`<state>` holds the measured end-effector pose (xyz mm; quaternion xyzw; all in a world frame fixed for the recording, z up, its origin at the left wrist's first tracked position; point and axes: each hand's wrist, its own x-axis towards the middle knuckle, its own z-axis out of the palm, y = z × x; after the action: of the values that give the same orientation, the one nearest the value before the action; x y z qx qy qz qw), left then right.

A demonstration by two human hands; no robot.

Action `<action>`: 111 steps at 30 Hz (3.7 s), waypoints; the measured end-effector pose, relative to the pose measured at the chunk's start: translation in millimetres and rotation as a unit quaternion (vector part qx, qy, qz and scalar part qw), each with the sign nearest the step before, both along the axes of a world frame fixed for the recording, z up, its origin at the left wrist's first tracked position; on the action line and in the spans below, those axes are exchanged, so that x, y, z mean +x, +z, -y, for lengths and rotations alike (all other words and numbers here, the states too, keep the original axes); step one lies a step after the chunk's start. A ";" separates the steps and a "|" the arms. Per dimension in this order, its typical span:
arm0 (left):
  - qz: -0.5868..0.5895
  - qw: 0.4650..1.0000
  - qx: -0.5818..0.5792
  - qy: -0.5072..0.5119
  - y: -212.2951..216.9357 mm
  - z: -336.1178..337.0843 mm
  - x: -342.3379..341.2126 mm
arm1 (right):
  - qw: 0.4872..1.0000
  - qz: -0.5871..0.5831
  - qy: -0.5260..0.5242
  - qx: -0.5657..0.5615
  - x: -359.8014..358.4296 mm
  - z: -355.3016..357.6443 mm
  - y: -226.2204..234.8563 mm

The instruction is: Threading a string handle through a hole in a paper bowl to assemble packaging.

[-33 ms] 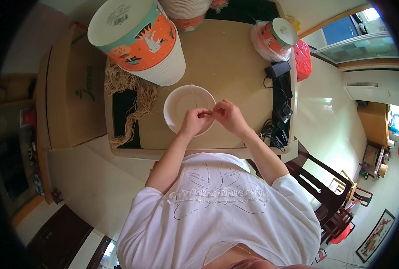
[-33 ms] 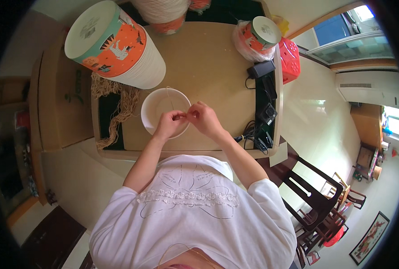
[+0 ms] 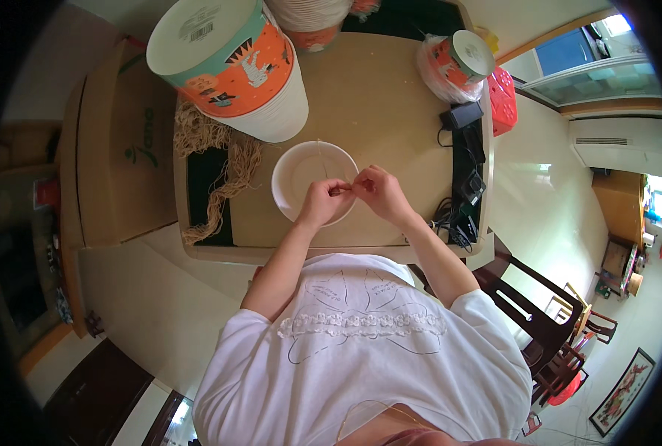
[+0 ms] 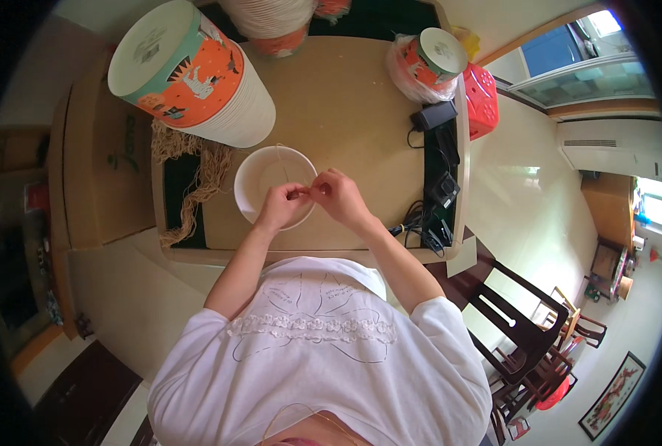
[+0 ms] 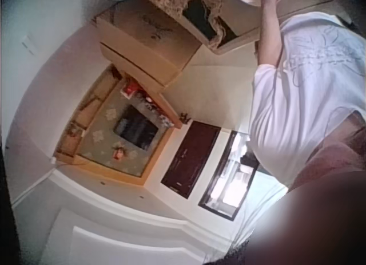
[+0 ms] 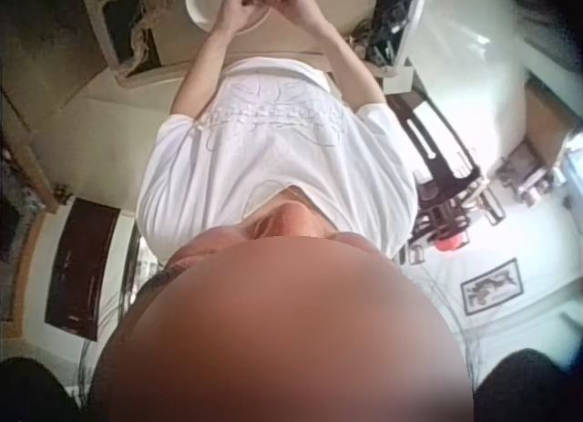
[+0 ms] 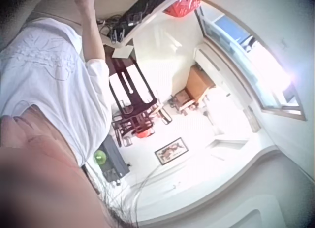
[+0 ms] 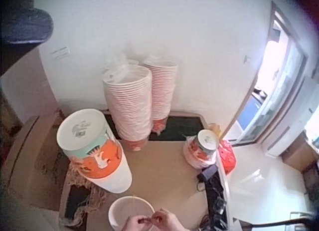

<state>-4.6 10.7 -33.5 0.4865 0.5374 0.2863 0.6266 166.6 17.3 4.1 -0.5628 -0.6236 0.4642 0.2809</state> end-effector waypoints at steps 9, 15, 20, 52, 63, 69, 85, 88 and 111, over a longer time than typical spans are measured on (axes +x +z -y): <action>-0.110 0.985 0.131 0.013 23.4 4.3 3.1 | 0.998 0.045 -0.004 0.047 -4.2 -0.4 1.2; -0.145 0.977 0.156 0.022 24.3 6.2 3.0 | 0.994 0.082 0.043 0.060 -2.9 0.3 11.0; -0.144 0.979 0.143 0.027 23.5 5.2 4.4 | 0.992 0.094 0.066 0.054 -0.6 -0.4 17.3; -0.099 0.987 0.126 0.015 13.3 4.5 0.5 | 0.973 0.151 0.170 0.043 12.2 -19.2 18.8; -0.094 0.988 0.122 0.021 19.1 4.3 2.2 | 0.975 0.141 0.164 0.047 8.2 -19.0 24.4; -0.095 0.989 0.116 0.016 20.1 3.0 3.2 | 0.973 0.150 0.140 0.103 5.6 -17.5 23.5; -0.201 0.955 0.217 0.013 40.8 7.6 7.1 | 0.971 0.144 0.115 0.149 -0.3 -18.7 11.3; -0.246 0.918 0.312 0.006 31.4 12.0 6.8 | 0.973 0.147 0.113 0.138 -1.7 -19.1 10.9; -0.284 0.826 0.481 -0.079 31.7 11.6 1.7 | 0.975 0.130 0.175 0.049 9.4 -32.5 2.8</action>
<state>-2.9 -0.9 -1.8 0.8268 0.4452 0.3077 0.1533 176.0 49.9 6.9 -0.4861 -0.7654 0.3979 0.1395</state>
